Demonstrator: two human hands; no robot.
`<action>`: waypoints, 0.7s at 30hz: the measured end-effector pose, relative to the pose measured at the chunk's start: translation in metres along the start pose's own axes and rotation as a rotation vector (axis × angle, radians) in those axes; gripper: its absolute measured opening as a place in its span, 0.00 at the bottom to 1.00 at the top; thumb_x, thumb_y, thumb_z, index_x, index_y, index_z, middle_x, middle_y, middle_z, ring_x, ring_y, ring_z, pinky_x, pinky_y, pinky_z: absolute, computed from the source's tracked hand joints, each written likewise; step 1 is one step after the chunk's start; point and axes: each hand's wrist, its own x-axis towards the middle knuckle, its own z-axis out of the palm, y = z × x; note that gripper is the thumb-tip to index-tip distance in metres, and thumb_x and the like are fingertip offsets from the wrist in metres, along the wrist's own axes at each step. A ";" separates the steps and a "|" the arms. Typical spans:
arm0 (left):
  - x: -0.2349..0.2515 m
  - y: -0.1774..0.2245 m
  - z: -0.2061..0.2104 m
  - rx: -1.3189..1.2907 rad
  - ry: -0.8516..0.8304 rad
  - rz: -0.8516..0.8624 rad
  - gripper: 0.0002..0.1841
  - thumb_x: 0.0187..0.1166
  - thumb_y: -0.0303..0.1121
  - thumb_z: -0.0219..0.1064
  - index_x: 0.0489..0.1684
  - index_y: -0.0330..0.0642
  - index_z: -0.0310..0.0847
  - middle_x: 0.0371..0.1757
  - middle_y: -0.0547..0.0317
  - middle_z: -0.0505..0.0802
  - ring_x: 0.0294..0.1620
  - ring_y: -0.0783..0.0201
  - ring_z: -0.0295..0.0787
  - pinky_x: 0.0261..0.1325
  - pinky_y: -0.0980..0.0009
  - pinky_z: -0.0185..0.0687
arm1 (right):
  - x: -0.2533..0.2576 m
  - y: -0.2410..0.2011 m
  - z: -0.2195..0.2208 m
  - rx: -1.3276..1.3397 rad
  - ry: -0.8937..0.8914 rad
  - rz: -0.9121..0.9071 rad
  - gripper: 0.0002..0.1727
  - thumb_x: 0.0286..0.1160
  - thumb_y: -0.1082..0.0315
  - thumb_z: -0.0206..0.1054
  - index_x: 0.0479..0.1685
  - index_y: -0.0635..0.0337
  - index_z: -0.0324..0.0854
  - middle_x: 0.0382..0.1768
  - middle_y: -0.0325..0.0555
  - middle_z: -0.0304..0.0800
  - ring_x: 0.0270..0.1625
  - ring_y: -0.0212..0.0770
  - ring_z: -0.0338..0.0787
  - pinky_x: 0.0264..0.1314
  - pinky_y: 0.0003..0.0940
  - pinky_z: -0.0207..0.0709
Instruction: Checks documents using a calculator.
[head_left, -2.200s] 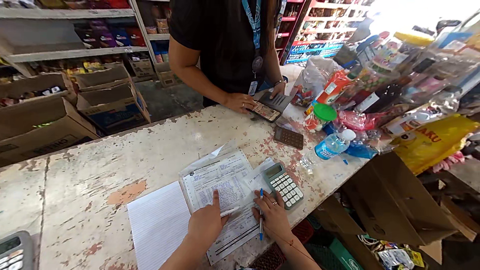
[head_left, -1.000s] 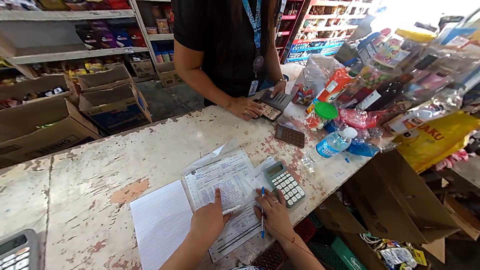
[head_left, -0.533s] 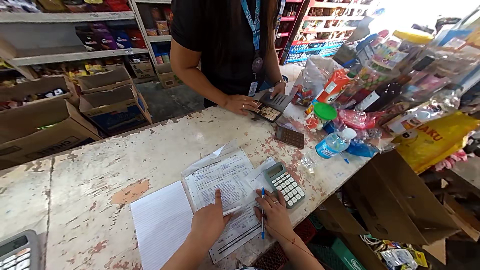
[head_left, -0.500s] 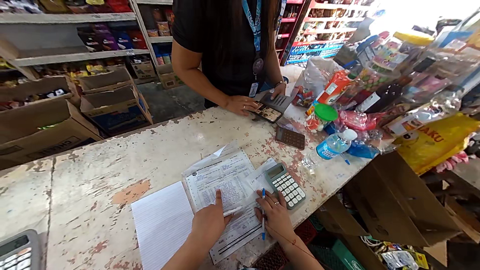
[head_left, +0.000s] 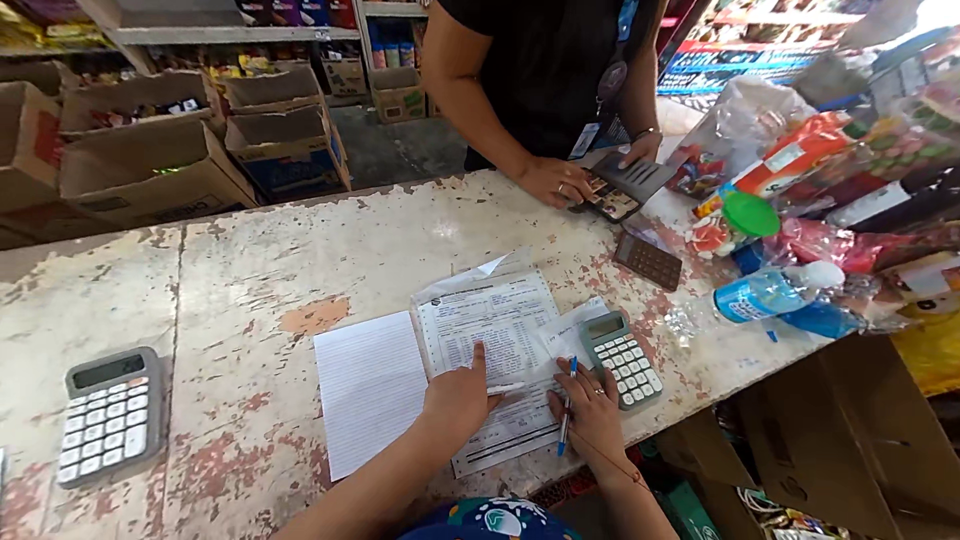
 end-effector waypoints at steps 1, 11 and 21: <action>0.000 0.000 0.000 0.003 0.000 0.003 0.49 0.86 0.59 0.57 0.97 0.42 0.31 0.58 0.38 0.91 0.60 0.39 0.90 0.62 0.45 0.82 | 0.000 0.000 0.000 -0.003 -0.005 -0.002 0.22 0.82 0.51 0.56 0.52 0.55 0.91 0.66 0.48 0.92 0.71 0.56 0.88 0.79 0.72 0.61; 0.000 0.002 0.002 0.000 0.008 0.004 0.47 0.87 0.56 0.57 0.97 0.41 0.32 0.58 0.37 0.90 0.60 0.39 0.90 0.61 0.45 0.82 | 0.000 0.000 0.000 -0.001 -0.024 0.011 0.22 0.83 0.52 0.56 0.52 0.55 0.91 0.66 0.49 0.92 0.72 0.57 0.88 0.80 0.71 0.60; 0.000 0.010 0.007 -0.019 0.067 0.043 0.40 0.89 0.48 0.57 0.94 0.34 0.44 0.70 0.33 0.84 0.64 0.38 0.87 0.63 0.48 0.82 | 0.001 0.000 0.000 -0.007 -0.005 -0.005 0.21 0.83 0.51 0.56 0.52 0.55 0.91 0.65 0.49 0.93 0.71 0.57 0.89 0.79 0.72 0.61</action>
